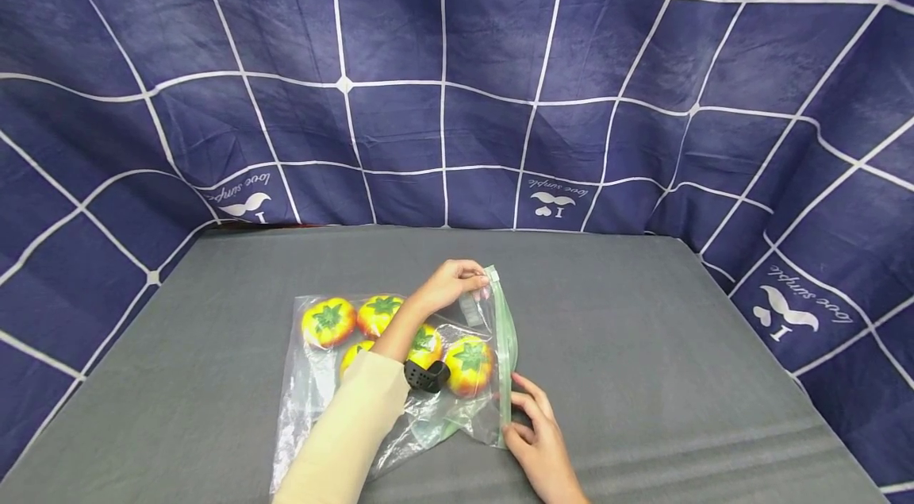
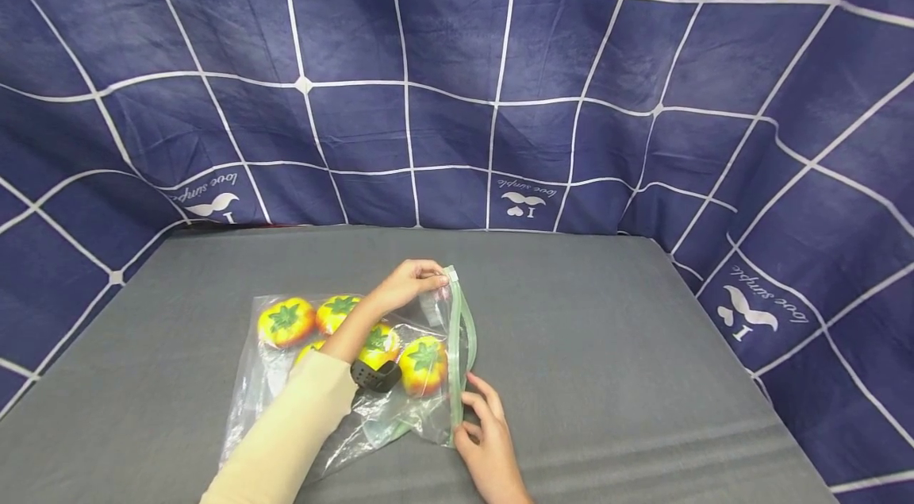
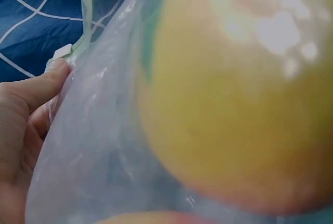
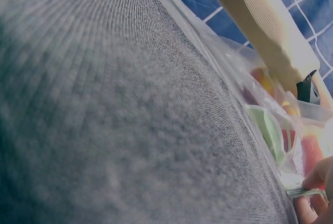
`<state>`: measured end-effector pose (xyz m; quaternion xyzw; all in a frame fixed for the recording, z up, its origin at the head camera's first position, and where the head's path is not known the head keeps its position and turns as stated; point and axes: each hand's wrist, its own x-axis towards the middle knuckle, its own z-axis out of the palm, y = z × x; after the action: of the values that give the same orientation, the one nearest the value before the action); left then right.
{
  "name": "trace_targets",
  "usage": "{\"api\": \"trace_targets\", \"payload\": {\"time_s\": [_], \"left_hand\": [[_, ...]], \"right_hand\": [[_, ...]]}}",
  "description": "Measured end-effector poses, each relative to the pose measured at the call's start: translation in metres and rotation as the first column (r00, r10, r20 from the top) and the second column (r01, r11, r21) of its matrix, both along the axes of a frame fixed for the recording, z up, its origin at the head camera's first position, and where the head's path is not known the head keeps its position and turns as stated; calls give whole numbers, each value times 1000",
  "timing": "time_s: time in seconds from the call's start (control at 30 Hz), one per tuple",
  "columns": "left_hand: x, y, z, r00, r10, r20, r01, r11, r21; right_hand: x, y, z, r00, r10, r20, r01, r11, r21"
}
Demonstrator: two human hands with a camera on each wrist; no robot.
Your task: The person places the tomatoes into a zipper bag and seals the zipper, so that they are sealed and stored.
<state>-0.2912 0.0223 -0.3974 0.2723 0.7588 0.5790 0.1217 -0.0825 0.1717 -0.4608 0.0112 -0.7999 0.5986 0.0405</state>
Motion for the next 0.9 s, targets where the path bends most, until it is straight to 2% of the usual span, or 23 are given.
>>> {"api": "trace_targets", "payload": {"time_s": [0.27,0.33,0.43,0.53,0.63,0.77,0.9], "left_hand": [[3,-8,6,997,61,55,-69,986,151],[4,-10,7,995,52,81,-68,977,203],[6,-13,9,993,46,110,-75,959,272],[6,-15,10,990,37,133,-79,942,327],[7,-17,11,988,51,149,-101,931,351],[8,-17,13,982,61,178,-125,919,374],[9,-17,13,981,51,189,-124,910,396]], "right_hand": [[1,-1,2,999,-6,-47,4,999,-33],[1,-1,3,998,-22,-54,20,999,-40],[0,-1,4,999,-28,-17,26,997,-78],[0,0,6,998,21,56,-11,985,-173],[-1,1,7,986,104,127,-65,957,-282],[0,2,6,966,192,174,-123,931,-344],[0,2,5,960,208,186,-128,920,-371]]}}
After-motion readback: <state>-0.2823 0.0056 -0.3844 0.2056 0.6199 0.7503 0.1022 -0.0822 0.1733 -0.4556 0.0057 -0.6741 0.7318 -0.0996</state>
